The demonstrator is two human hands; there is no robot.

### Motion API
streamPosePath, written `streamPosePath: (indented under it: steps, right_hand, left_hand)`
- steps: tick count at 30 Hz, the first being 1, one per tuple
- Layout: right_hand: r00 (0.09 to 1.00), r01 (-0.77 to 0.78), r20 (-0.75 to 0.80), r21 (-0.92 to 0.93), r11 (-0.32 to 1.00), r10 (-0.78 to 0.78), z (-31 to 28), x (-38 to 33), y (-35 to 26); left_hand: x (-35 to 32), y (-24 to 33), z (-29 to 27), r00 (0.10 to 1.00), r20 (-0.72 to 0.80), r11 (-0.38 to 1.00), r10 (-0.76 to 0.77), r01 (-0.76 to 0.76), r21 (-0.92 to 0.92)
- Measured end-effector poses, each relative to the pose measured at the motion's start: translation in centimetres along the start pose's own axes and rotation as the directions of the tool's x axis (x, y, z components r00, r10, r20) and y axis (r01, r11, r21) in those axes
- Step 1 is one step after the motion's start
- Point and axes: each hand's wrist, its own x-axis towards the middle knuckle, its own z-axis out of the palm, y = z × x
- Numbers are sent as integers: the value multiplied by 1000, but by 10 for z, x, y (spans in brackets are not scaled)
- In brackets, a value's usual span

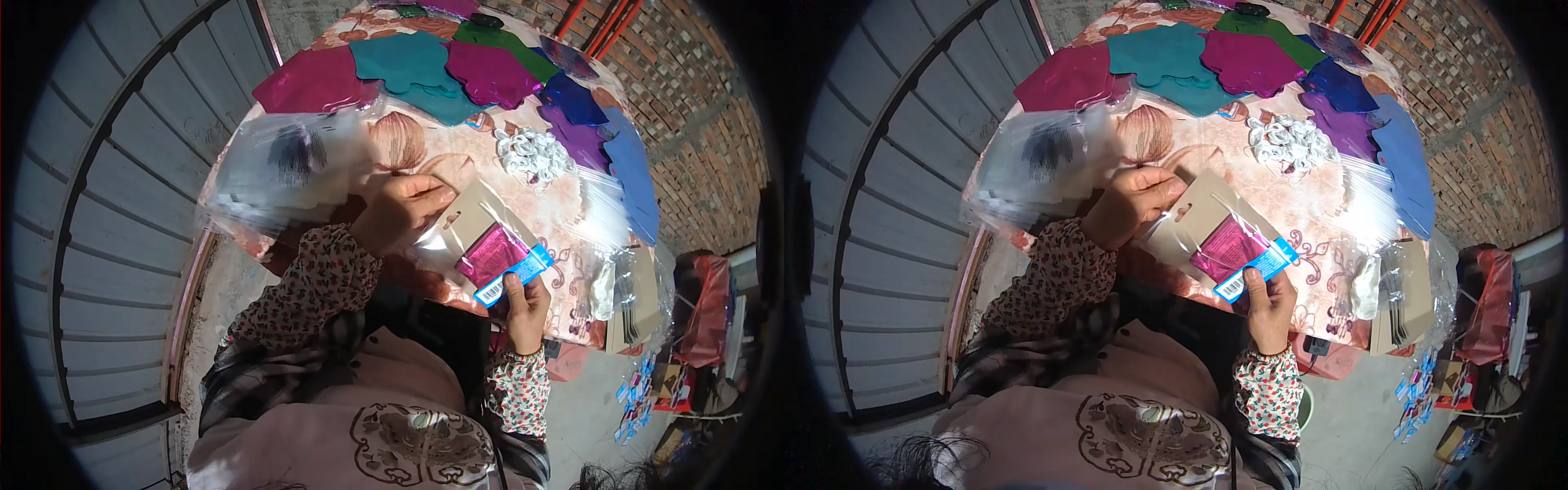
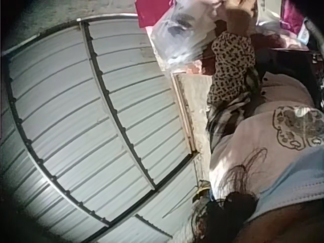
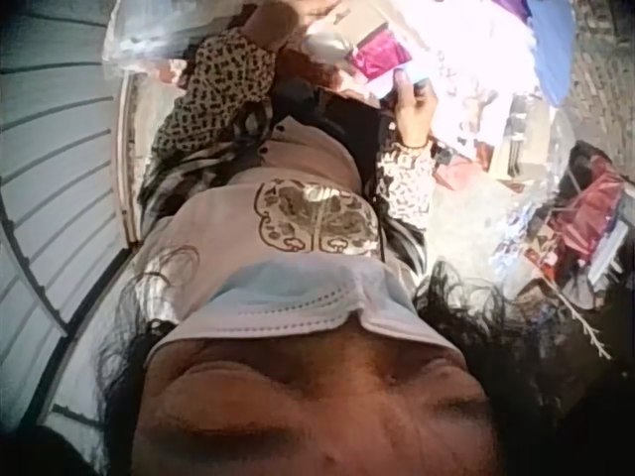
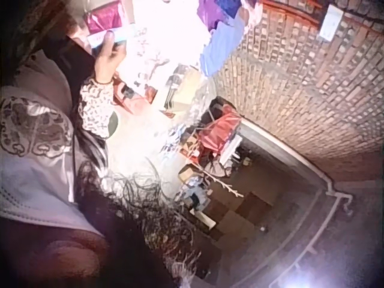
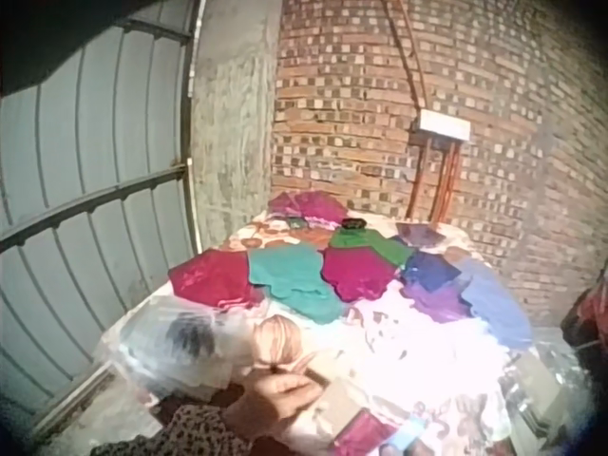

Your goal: The recorder is folding and sorting colorful foil pouches at a workspace.

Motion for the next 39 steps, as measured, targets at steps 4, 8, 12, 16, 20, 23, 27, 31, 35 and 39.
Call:
streamPosePath:
  steps: [4,8,12,16,20,23,27,31,35,39]
  right_hand:
    - [1000,-26,-4,28,999,26,-2,0,2]
    - [1000,-8,19,59,998,7,0,2,-3]
    - [999,35,-39,52,998,-33,-1,2,3]
    - [999,48,-12,11,999,-48,-3,2,5]
    - [998,-56,42,79,995,52,-9,2,4]
    - [994,-59,94,116,992,48,-12,3,4]
    - [990,-36,141,119,992,19,-17,2,6]
    - [986,-18,164,120,993,-2,-16,3,4]
    - [981,-15,193,149,989,-14,-20,5,5]
    - [981,-7,190,178,984,-28,-21,5,7]
  left_hand:
    - [-11,16,8,995,-30,995,-96,95,-19]
    - [-8,1,12,995,-35,972,-98,88,-219]
    - [-8,-1,12,999,3,999,35,-35,-2]
    - [-15,11,10,995,44,994,-85,82,72]
    - [-14,-2,11,977,126,937,-175,204,-283]
    - [-14,-12,9,968,219,867,-126,214,-449]
    - [-18,-14,11,937,342,822,-67,246,-514]
    - [-28,-4,15,914,383,755,-133,344,-558]
    - [-31,-10,18,907,399,748,-136,358,-559]
    - [-27,-17,17,924,373,779,-86,296,-554]
